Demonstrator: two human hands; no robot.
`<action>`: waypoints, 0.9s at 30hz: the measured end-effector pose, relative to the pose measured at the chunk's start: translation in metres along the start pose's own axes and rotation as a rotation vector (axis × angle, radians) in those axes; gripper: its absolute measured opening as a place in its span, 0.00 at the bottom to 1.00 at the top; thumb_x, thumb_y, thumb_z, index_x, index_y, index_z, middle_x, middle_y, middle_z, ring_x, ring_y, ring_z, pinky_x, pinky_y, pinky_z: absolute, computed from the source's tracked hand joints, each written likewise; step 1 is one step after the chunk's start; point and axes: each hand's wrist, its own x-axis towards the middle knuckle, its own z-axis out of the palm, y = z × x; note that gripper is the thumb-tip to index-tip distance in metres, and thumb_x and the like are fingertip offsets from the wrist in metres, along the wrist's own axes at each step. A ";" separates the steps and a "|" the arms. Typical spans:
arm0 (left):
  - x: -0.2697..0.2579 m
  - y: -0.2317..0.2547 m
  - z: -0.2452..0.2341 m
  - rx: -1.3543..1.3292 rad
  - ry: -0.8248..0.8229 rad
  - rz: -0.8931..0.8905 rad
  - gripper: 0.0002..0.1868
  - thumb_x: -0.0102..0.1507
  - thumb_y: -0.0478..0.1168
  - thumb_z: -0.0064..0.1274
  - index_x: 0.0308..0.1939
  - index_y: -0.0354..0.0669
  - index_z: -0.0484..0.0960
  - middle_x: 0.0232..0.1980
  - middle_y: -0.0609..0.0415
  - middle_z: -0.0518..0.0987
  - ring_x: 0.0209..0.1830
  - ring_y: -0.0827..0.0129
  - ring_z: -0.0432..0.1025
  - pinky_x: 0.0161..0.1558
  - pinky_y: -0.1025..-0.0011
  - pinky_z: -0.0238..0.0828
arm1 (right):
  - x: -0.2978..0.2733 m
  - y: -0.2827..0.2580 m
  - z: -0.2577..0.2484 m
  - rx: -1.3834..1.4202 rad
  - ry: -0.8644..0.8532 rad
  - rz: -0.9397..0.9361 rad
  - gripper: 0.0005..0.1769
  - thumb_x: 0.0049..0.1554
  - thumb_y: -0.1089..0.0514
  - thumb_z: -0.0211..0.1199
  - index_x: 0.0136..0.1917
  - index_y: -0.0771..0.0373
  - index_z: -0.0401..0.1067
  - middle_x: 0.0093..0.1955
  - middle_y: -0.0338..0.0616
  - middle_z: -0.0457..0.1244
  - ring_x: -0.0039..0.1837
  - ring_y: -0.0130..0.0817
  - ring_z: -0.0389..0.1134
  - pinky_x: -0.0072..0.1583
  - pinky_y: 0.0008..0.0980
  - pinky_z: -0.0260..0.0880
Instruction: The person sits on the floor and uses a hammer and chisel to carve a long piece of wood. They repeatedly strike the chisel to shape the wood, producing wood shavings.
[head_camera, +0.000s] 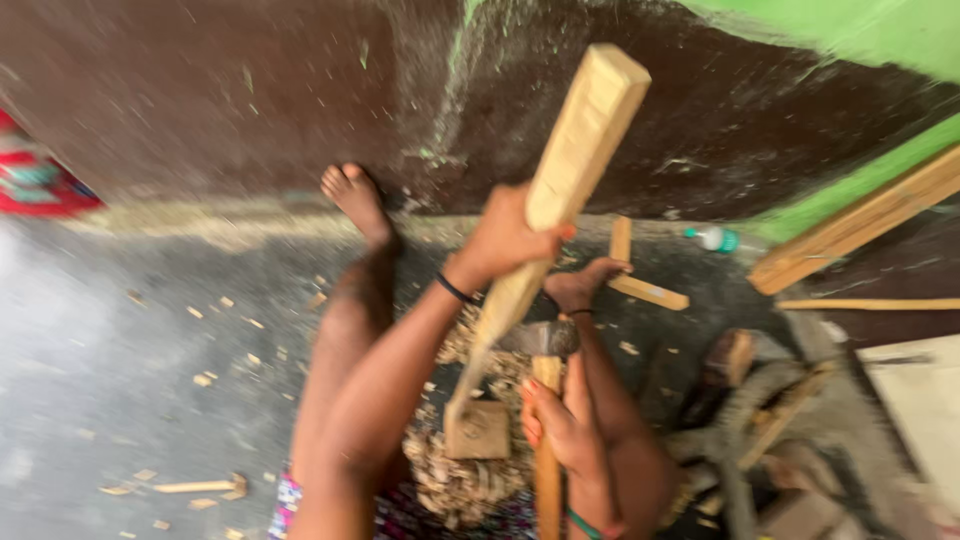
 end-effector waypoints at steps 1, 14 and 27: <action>-0.010 0.003 0.007 -0.049 -0.016 0.049 0.28 0.55 0.44 0.61 0.54 0.29 0.78 0.37 0.40 0.82 0.42 0.55 0.82 0.44 0.62 0.77 | -0.003 -0.002 0.004 -0.015 -0.004 -0.025 0.46 0.58 0.64 0.53 0.82 0.37 0.38 0.35 0.42 0.60 0.25 0.24 0.56 0.27 0.27 0.60; -0.010 0.005 0.011 -0.038 -0.081 -0.059 0.24 0.54 0.44 0.63 0.49 0.31 0.81 0.38 0.39 0.83 0.39 0.54 0.83 0.40 0.64 0.77 | -0.090 -0.083 -0.031 0.025 0.013 -0.436 0.13 0.58 0.58 0.62 0.49 0.68 0.63 0.31 0.40 0.57 0.27 0.27 0.56 0.29 0.29 0.58; -0.021 -0.043 0.008 -0.002 0.050 -0.159 0.21 0.56 0.45 0.64 0.46 0.33 0.83 0.38 0.46 0.85 0.36 0.69 0.80 0.41 0.65 0.79 | -0.009 0.043 -0.040 -0.126 0.084 -0.053 0.26 0.61 0.63 0.58 0.70 0.60 0.53 0.28 0.40 0.57 0.24 0.28 0.57 0.27 0.30 0.59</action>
